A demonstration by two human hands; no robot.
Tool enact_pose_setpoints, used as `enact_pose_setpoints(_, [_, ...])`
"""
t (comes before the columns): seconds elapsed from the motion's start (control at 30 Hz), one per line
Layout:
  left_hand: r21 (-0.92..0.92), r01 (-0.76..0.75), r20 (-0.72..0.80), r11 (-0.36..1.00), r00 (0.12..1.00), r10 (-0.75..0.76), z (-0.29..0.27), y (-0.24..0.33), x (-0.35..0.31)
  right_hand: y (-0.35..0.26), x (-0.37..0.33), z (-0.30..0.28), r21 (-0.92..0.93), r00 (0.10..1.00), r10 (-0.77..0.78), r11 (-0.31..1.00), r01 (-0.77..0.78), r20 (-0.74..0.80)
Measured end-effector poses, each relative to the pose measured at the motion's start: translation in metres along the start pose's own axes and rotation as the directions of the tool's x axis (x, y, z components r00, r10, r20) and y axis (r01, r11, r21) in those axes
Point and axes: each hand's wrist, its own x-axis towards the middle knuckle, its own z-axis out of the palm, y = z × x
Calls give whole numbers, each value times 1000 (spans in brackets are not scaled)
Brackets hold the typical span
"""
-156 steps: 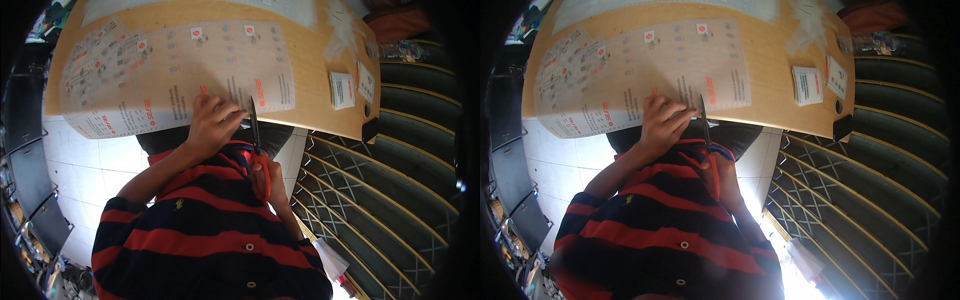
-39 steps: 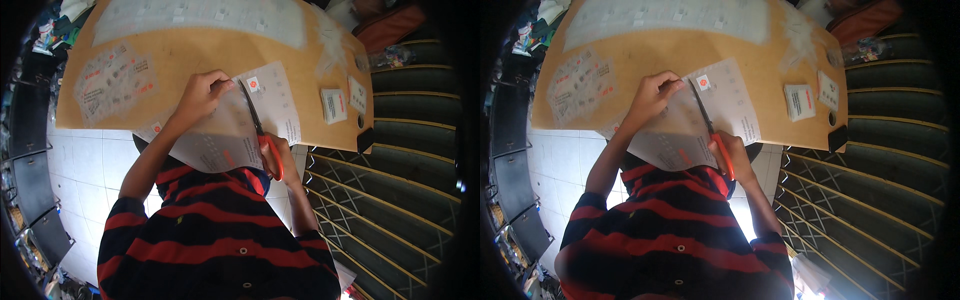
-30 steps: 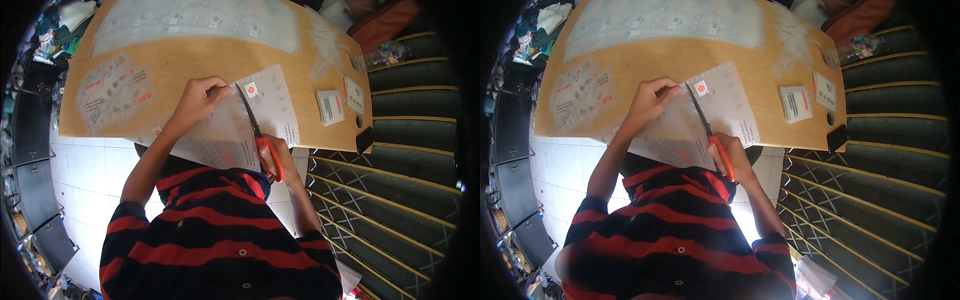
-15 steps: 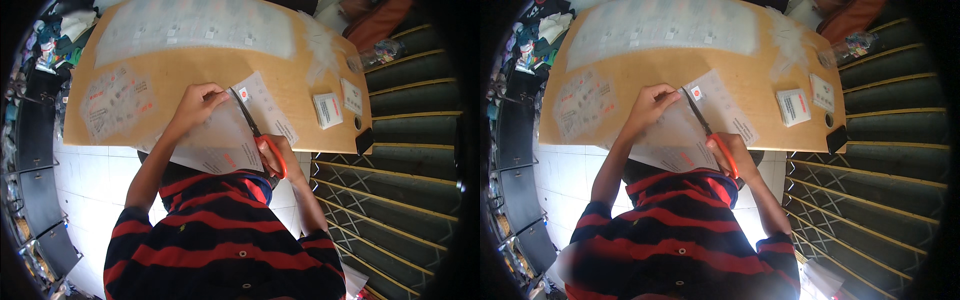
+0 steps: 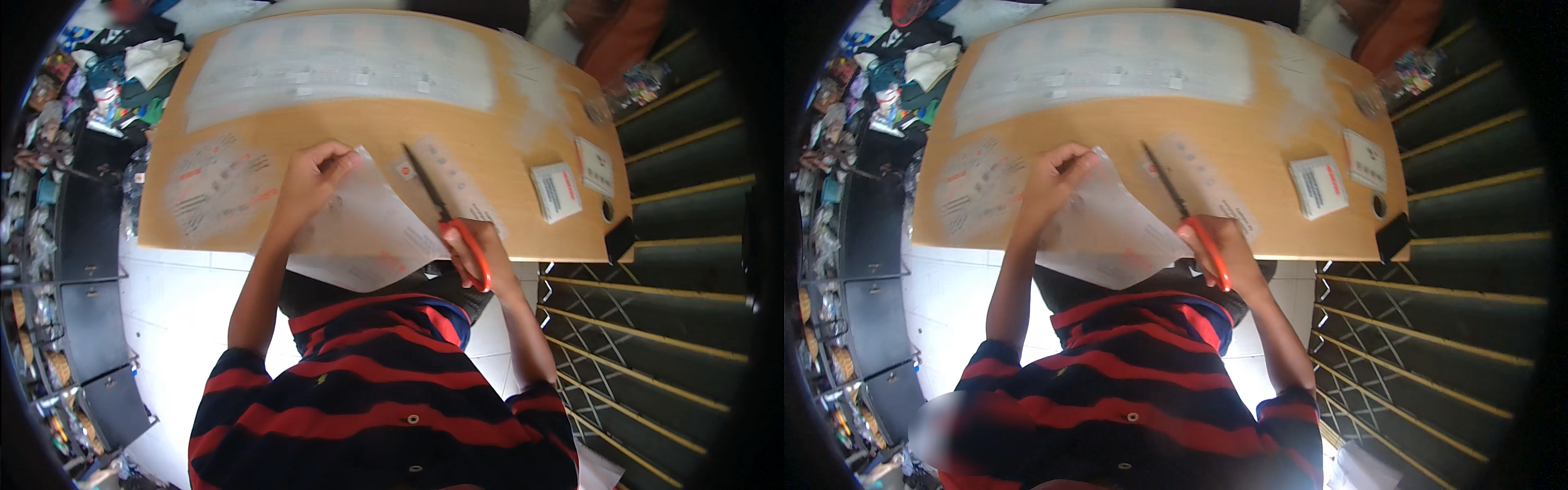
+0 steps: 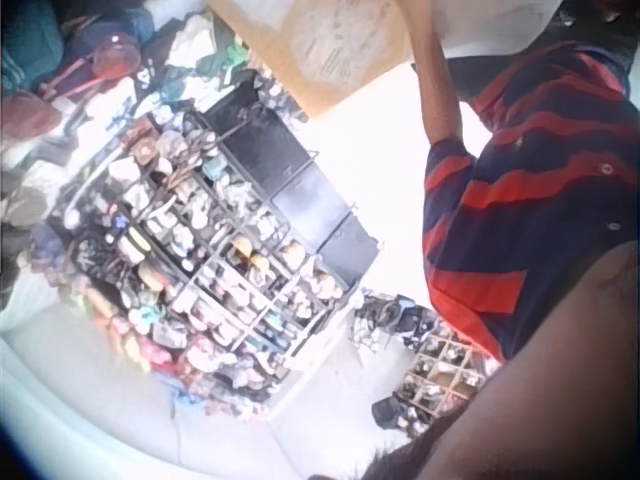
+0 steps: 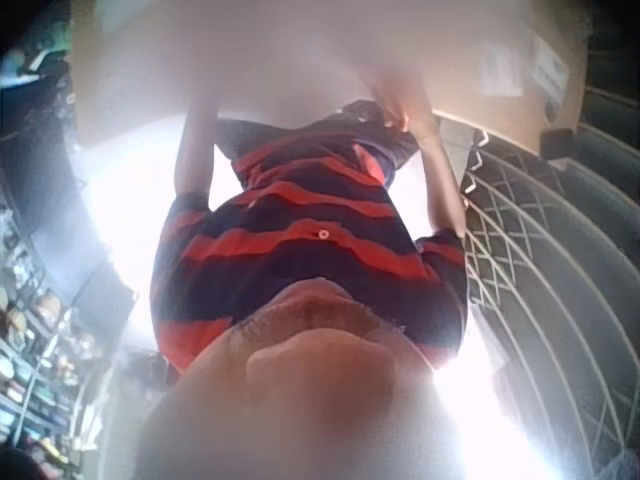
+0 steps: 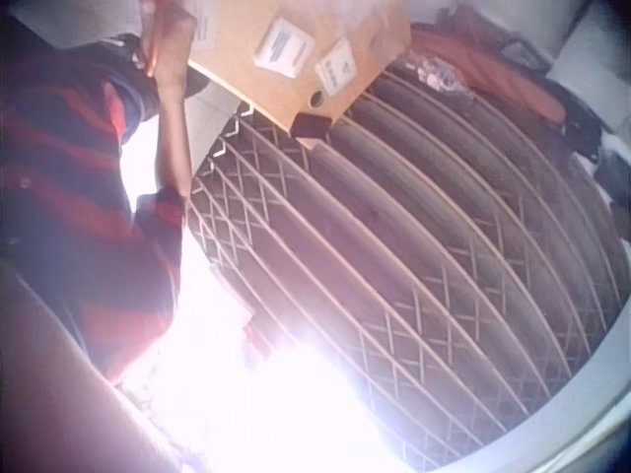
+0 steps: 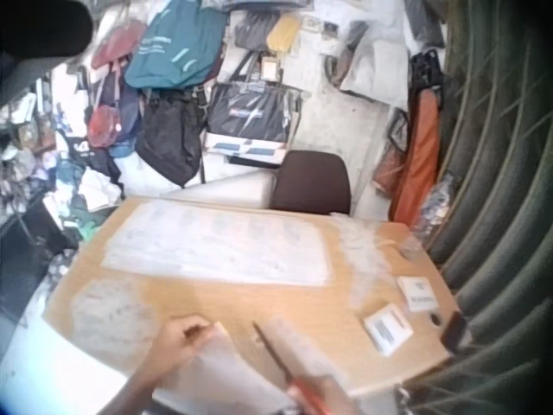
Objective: The person uses red-handled scissors to cut a large sheet of printed paper into smaller rectangular pieces on a wooden table. They repeatedly position the paper, cut along lines, and set the cut pieces aside.
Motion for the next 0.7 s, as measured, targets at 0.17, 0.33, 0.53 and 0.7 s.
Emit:
enact_pose_setpoints(0.17, [248, -180, -279, 952, 927, 249, -94, 62, 21, 9, -12, -7, 74, 996, -53, 996, 58, -68])
enact_pose_setpoints(0.33, [593, -309, -184, 743, 847, 498, -167, 125, 75, 32, -22, -5, 162, 984, -108, 978, 131, -145])
enact_pose_setpoints(0.53, [708, -384, 215, 593, 917, 337, -139, 63, 170, 51, -56, 3, 119, 956, -85, 985, 122, -282])
enact_pose_setpoints(0.7, [611, -442, 340, 657, 896, 287, -83, -16, 192, 73, -80, 6, 129, 949, -48, 987, 92, -310])
